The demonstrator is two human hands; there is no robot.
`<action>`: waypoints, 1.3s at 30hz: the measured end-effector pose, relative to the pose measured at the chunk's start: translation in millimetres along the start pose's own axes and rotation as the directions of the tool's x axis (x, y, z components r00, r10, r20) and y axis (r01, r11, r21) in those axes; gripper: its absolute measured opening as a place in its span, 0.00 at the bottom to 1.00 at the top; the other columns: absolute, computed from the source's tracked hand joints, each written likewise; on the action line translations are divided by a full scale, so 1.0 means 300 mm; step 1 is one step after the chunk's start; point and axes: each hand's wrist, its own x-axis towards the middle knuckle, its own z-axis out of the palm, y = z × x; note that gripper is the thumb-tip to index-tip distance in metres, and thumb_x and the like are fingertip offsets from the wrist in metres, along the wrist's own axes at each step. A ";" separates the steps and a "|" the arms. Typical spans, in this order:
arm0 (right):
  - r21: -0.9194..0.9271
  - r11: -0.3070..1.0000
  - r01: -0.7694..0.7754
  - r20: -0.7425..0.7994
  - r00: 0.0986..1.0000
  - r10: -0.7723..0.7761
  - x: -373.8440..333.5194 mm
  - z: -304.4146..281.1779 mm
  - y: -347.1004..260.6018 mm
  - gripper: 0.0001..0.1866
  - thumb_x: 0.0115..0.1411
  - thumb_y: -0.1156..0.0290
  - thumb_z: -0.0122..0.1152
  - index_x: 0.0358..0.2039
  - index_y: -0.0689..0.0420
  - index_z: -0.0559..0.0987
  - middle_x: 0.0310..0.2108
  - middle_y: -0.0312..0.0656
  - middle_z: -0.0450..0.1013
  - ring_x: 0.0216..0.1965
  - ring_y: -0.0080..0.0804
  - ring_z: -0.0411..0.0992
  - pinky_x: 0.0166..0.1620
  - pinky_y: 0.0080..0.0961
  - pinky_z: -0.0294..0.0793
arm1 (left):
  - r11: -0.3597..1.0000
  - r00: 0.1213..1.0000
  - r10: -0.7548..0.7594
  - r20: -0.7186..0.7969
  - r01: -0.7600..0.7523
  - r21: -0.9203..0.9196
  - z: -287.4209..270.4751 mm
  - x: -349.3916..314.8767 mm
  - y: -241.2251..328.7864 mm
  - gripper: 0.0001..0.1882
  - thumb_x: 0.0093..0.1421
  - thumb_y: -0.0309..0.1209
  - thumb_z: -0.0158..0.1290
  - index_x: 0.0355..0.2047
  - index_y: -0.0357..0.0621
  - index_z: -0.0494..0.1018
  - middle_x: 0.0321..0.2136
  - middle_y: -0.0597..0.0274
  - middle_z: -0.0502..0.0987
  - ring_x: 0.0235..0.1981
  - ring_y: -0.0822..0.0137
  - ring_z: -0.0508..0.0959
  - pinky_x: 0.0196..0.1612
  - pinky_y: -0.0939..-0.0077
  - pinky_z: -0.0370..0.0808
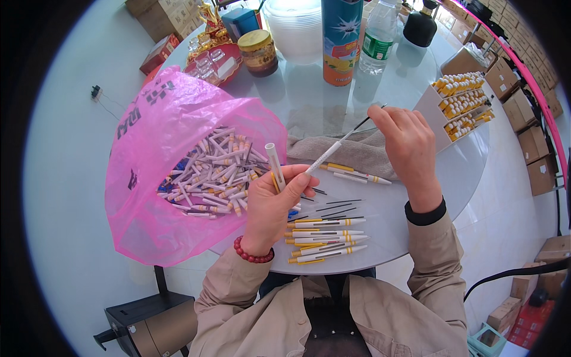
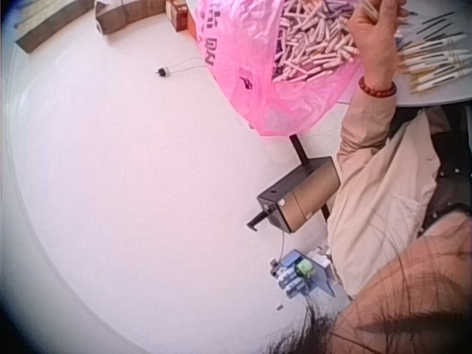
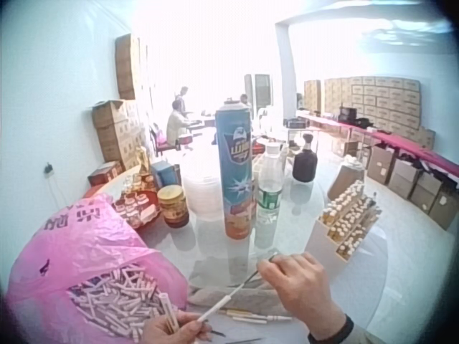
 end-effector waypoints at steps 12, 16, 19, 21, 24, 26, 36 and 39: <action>0.349 0.936 -0.045 -0.118 0.989 0.092 -0.005 0.008 -0.036 0.12 0.49 0.80 0.60 0.36 0.55 0.78 0.34 0.38 0.77 0.33 0.33 0.77 0.35 0.25 0.76 | 0.996 0.999 0.036 0.008 -0.037 0.077 0.003 -0.006 0.005 0.10 0.62 0.26 0.52 0.42 0.34 0.73 0.30 0.55 0.80 0.26 0.74 0.78 0.24 0.89 0.67; 0.684 0.714 -0.152 0.024 0.982 0.186 -0.014 0.031 -0.093 0.08 0.57 0.81 0.58 0.37 0.59 0.79 0.36 0.41 0.79 0.31 0.28 0.76 0.33 0.19 0.75 | 0.999 1.000 0.001 0.029 -0.002 0.035 -0.005 -0.002 0.004 0.11 0.62 0.28 0.52 0.43 0.36 0.73 0.32 0.57 0.80 0.29 0.75 0.78 0.24 0.89 0.65; 0.733 0.662 -0.155 0.074 0.986 0.149 -0.024 0.031 -0.112 0.07 0.57 0.79 0.59 0.37 0.60 0.78 0.34 0.41 0.78 0.32 0.28 0.77 0.35 0.19 0.76 | 1.000 1.000 0.009 0.020 -0.009 0.007 -0.006 0.001 -0.004 0.10 0.63 0.28 0.51 0.42 0.35 0.72 0.32 0.55 0.80 0.28 0.75 0.78 0.23 0.90 0.65; 0.762 0.624 -0.173 0.081 0.982 0.173 -0.024 0.027 -0.107 0.08 0.57 0.77 0.60 0.39 0.60 0.76 0.31 0.41 0.78 0.31 0.31 0.78 0.34 0.20 0.76 | 1.000 1.000 0.016 0.015 -0.016 -0.011 -0.008 0.002 -0.006 0.09 0.63 0.27 0.50 0.42 0.35 0.72 0.32 0.53 0.80 0.27 0.75 0.78 0.22 0.90 0.65; 0.868 0.101 -0.486 0.415 0.822 0.389 -0.019 0.018 -0.103 0.09 0.60 0.74 0.58 0.42 0.60 0.74 0.31 0.39 0.77 0.32 0.24 0.77 0.34 0.17 0.75 | 0.999 0.999 0.022 0.030 -0.021 -0.039 -0.008 0.003 -0.006 0.09 0.63 0.27 0.50 0.42 0.35 0.72 0.32 0.53 0.80 0.27 0.75 0.78 0.22 0.90 0.65; 0.805 -0.057 -0.590 0.572 0.746 0.341 -0.010 0.012 -0.097 0.10 0.63 0.71 0.54 0.43 0.60 0.72 0.32 0.38 0.76 0.33 0.22 0.75 0.35 0.15 0.73 | 0.999 0.999 0.017 0.028 -0.016 -0.038 -0.006 0.003 -0.004 0.09 0.63 0.27 0.50 0.42 0.35 0.72 0.32 0.53 0.80 0.27 0.75 0.78 0.22 0.90 0.65; 0.515 -0.566 -0.644 0.836 0.524 0.163 -0.018 0.058 -0.111 0.07 0.65 0.69 0.51 0.39 0.59 0.72 0.36 0.38 0.74 0.35 0.20 0.74 0.37 0.14 0.76 | 0.985 0.983 -0.108 0.146 0.126 -0.119 -0.020 0.006 0.000 0.13 0.64 0.32 0.49 0.45 0.36 0.68 0.31 0.54 0.79 0.27 0.74 0.77 0.22 0.90 0.65; 0.428 -0.667 -0.610 0.857 0.509 0.084 -0.030 0.078 -0.116 0.07 0.65 0.69 0.51 0.38 0.59 0.72 0.35 0.39 0.75 0.35 0.20 0.74 0.38 0.15 0.77 | 0.972 0.973 -0.115 0.202 0.152 -0.178 -0.031 0.010 -0.006 0.16 0.64 0.36 0.50 0.46 0.37 0.67 0.31 0.54 0.78 0.27 0.74 0.76 0.23 0.89 0.65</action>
